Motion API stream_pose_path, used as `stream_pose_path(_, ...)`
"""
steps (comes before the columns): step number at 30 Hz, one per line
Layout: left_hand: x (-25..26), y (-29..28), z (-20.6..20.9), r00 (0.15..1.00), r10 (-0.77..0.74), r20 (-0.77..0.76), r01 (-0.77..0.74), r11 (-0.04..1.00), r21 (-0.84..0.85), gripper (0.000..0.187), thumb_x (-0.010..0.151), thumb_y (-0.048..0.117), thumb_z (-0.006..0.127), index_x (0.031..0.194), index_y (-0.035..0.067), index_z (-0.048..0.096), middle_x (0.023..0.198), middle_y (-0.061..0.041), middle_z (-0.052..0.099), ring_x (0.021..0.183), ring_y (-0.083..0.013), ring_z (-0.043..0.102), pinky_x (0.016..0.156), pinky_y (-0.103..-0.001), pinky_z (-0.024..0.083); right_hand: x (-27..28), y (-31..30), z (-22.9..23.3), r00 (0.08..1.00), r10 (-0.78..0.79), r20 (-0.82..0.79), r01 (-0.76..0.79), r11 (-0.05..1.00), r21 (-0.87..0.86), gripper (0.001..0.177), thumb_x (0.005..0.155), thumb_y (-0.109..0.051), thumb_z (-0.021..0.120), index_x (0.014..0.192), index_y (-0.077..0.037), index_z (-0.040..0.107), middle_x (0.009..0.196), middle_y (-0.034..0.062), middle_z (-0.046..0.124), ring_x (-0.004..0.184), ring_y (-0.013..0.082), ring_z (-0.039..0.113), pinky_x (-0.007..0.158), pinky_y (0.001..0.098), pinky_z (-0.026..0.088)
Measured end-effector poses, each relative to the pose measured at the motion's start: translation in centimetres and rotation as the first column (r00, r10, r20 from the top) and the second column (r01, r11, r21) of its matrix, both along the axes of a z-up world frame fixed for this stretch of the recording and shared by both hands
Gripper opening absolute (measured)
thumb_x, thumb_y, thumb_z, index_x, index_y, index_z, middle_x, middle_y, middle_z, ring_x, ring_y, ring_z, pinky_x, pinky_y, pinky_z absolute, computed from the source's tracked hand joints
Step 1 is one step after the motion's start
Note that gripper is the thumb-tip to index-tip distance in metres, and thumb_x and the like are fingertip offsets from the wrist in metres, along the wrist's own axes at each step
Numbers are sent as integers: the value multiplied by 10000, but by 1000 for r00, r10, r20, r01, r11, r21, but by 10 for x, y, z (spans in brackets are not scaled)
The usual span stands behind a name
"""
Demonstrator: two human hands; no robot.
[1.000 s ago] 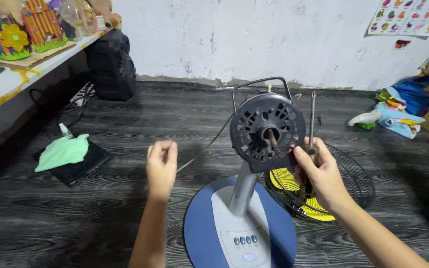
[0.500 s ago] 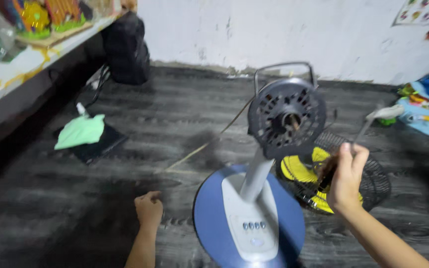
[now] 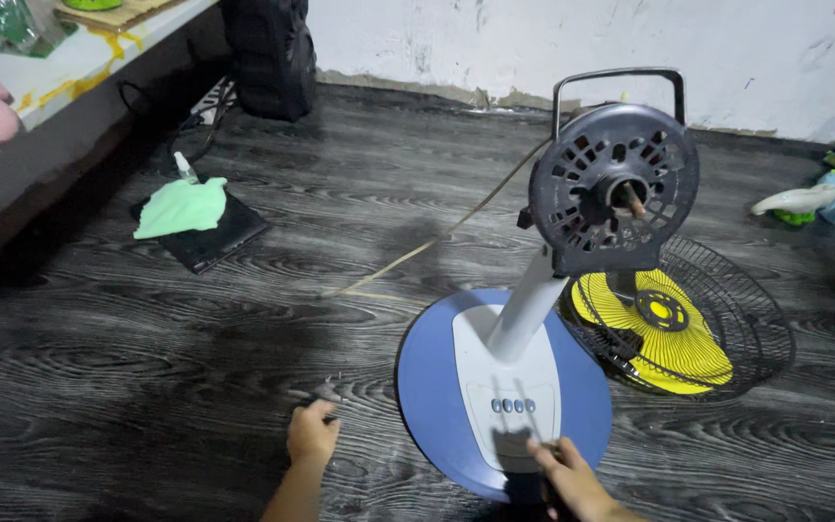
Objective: The person is assembling a standing fan. They use a screwdriver to tighten screws on the fan motor and attach the rear fan cage.
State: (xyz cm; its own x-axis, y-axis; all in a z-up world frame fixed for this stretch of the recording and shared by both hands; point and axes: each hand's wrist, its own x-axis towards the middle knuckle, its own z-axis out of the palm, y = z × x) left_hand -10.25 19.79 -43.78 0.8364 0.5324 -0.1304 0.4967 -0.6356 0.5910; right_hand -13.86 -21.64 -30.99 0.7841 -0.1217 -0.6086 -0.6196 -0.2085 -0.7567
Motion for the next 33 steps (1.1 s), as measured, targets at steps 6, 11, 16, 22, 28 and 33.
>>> stream_pose_path(6,13,-15,9,999,-41,6,41,999,-18,481,764,192,855,1203,291,685,1203,-92,603,1157,-331,599,952,-442,517,20,11,35,942,287,-173,-283,958,45,454,925,-468,700,1154,-80,645,685,64,531,505,145,505,423,288,440)
stream_pose_path(11,23,-18,13,986,-154,71,152,988,34,351,782,106,784,1097,251,728,1186,-112,599,1124,-348,613,937,-446,520,22,6,11,941,277,-194,-276,961,33,372,915,-342,740,1163,-86,634,746,55,589,560,160,577,469,317,489)
stream_pose_path(16,39,-17,-1,961,-233,148,215,968,129,98,838,42,674,878,118,722,1081,-141,645,1022,-352,664,879,-455,527,26,-9,-27,917,397,-32,-389,909,149,345,928,-254,771,1167,-52,626,783,84,618,582,176,613,504,302,514)
stream_pose_path(22,45,-12,-21,977,-104,189,101,995,24,104,847,70,711,946,83,742,1064,-172,700,1015,-369,684,878,-425,540,22,-5,1,907,421,-11,-417,901,118,318,909,-174,704,1185,-72,584,790,83,610,568,168,606,483,329,530)
stream_pose_path(28,78,-37,11,966,256,46,0,179,-984,312,910,189,723,1179,33,698,1218,-166,724,1122,-302,688,927,-415,538,19,13,58,806,553,209,-570,821,27,403,989,-190,660,1367,-114,544,860,76,653,578,135,634,499,301,566)
stream_pose_path(33,98,-87,140,968,84,237,250,-227,-941,357,962,216,626,1241,-6,612,1192,-124,661,1203,-281,632,1018,-447,513,13,36,150,776,597,203,-530,792,-304,586,953,-282,654,1498,-270,439,954,-16,751,565,122,625,502,296,539)
